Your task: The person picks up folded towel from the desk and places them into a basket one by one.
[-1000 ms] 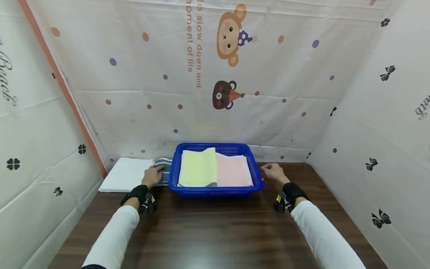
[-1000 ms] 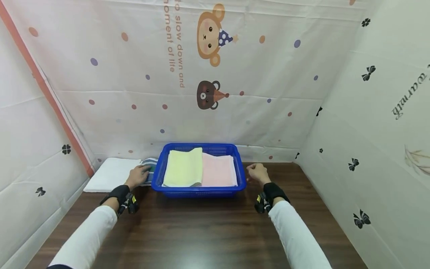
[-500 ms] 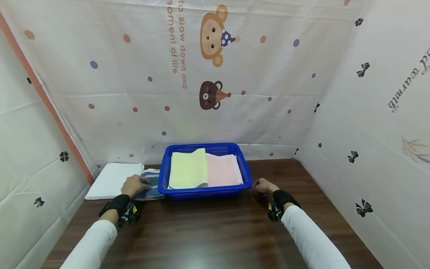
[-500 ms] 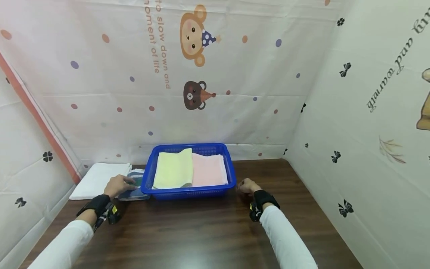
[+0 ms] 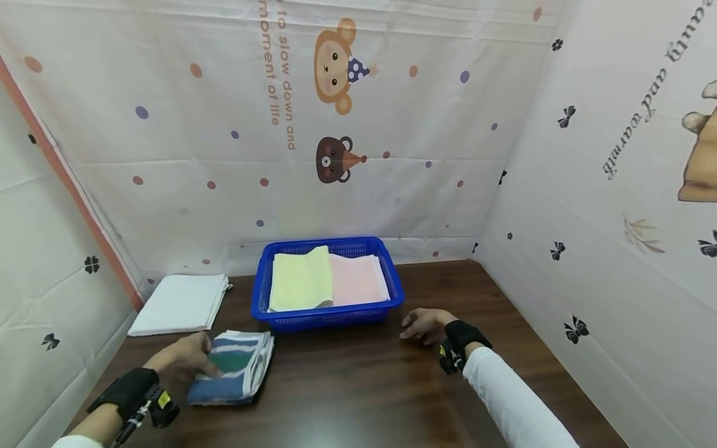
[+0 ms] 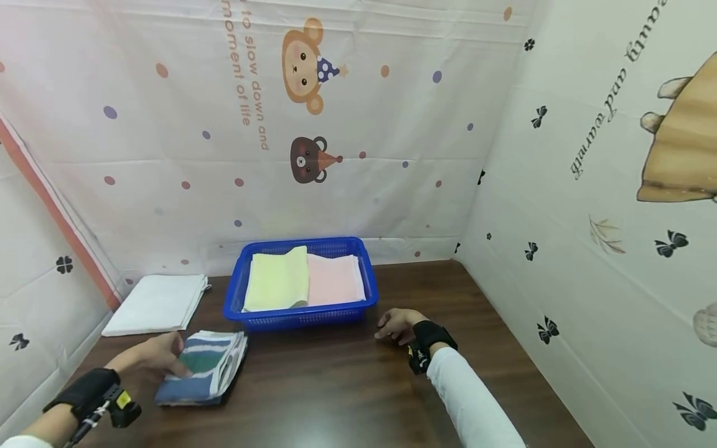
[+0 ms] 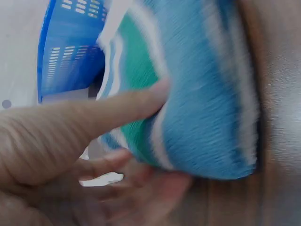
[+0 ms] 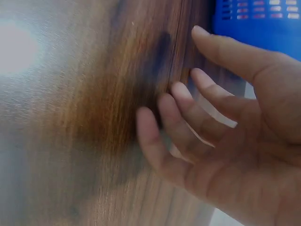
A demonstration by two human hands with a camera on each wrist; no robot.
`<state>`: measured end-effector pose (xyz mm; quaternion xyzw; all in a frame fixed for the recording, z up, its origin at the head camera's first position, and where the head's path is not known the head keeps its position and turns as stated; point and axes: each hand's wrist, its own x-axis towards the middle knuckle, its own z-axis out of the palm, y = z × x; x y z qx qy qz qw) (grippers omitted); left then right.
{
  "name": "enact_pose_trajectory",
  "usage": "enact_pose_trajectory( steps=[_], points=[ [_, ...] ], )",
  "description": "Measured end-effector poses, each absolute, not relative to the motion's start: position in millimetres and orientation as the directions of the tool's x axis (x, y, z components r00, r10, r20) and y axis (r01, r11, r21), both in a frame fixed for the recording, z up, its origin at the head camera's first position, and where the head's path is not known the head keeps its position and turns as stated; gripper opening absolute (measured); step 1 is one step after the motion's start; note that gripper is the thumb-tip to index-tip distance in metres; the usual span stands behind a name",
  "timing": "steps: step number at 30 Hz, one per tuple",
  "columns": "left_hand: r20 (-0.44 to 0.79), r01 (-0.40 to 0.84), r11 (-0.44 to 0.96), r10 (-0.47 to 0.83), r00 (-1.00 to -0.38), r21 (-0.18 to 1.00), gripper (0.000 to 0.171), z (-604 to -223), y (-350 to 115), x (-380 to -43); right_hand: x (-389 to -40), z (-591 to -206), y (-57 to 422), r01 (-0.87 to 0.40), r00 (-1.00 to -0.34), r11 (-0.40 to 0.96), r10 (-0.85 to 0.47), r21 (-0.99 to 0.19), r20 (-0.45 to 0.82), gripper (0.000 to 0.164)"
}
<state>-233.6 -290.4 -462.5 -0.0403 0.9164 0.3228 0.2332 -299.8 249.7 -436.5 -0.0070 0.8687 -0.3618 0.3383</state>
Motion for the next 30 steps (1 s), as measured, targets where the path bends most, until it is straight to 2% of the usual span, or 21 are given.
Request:
enact_pose_trajectory(
  steps=[3,5,6,9,11,13,18,21,23,26,27,30],
  points=[
    [-0.594,-0.320,0.750,0.119,-0.795,0.578,0.094,-520.3,-317.6,-261.6,-294.5,-432.3,245.4,0.222,-0.739,0.752,-0.286,-0.620,-0.611,0.032],
    [-0.624,-0.338,0.731,0.152,-0.767,0.593,0.107,-563.0,-329.7,-278.3,-286.3,-432.6,240.7,0.170,-0.742,0.782,-0.299,-0.599,-0.600,0.024],
    [-0.628,-0.339,0.725,0.164,-0.761,0.600,0.112,-585.5,-334.4,-286.3,-280.7,-433.6,237.5,0.135,-0.748,0.803,-0.302,-0.580,-0.591,0.021],
    [-0.633,-0.351,0.696,0.192,-0.750,0.627,0.106,-592.7,-307.3,-275.4,-260.1,-437.7,226.4,0.015,-0.751,0.839,-0.349,-0.544,-0.560,0.019],
    [-0.629,-0.365,0.658,0.216,-0.746,0.659,0.096,-590.7,-288.1,-266.4,-246.9,-438.7,218.2,-0.038,-0.724,0.817,-0.419,-0.575,-0.548,0.017],
    [-0.623,-0.379,0.607,0.255,-0.740,0.699,0.085,-580.4,-266.8,-256.1,-236.9,-438.1,210.5,-0.036,-0.678,0.762,-0.494,-0.646,-0.545,0.018],
    [-0.598,-0.376,0.524,0.358,-0.717,0.764,0.059,-512.4,-205.0,-217.6,-223.1,-437.1,191.1,0.116,-0.610,0.615,-0.576,-0.780,-0.544,0.034],
    [-0.570,-0.355,0.485,0.423,-0.704,0.799,0.053,-479.6,-175.4,-200.9,-217.4,-437.7,179.1,0.198,-0.601,0.548,-0.587,-0.813,-0.542,0.040],
    [-0.558,-0.356,0.453,0.464,-0.688,0.817,0.047,-470.0,-162.4,-196.2,-213.4,-438.7,170.3,0.222,-0.621,0.512,-0.582,-0.830,-0.526,0.039],
    [-0.554,-0.352,0.442,0.508,-0.660,0.825,0.038,-471.0,-151.1,-195.3,-211.2,-449.6,160.2,0.200,-0.657,0.474,-0.584,-0.858,-0.476,0.035],
    [-0.553,-0.362,0.433,0.494,-0.671,0.825,0.034,-469.1,-145.5,-191.4,-213.9,-458.5,159.3,0.170,-0.660,0.470,-0.598,-0.866,-0.454,0.034],
    [-0.560,-0.391,0.410,0.490,-0.668,0.824,0.036,-470.9,-136.7,-186.2,-228.1,-501.0,161.2,0.102,-0.653,0.430,-0.651,-0.897,-0.386,0.031]
  ],
)
